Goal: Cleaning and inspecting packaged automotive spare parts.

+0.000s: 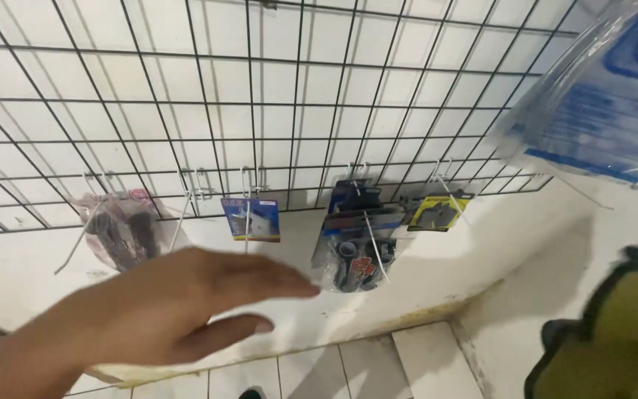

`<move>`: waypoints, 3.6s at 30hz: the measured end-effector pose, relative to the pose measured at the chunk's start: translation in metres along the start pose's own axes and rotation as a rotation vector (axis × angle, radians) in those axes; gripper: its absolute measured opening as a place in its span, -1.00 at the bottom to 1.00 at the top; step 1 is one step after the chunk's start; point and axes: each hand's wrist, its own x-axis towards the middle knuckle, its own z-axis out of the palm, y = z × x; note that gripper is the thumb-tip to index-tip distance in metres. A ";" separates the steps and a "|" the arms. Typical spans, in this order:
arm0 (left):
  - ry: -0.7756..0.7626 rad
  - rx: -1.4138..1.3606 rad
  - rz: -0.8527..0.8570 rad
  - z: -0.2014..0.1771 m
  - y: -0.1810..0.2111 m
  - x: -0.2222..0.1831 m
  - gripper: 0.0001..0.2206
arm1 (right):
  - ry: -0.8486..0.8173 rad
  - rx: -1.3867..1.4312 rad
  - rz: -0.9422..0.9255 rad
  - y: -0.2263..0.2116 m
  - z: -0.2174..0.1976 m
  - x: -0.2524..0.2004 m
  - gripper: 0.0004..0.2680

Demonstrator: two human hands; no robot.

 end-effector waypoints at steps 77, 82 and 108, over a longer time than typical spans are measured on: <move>-0.118 -1.648 -0.305 0.206 -0.276 -0.233 -0.60 | 0.539 0.259 1.355 -0.567 0.553 -0.079 -0.47; -0.304 -1.519 -0.345 0.161 -0.304 -0.256 -0.61 | 0.394 -0.069 1.572 -0.591 0.584 -0.079 -0.42; -0.296 -1.756 -0.097 0.119 -0.384 -0.315 -0.39 | 0.107 -0.548 1.315 -0.622 0.714 -0.100 -0.75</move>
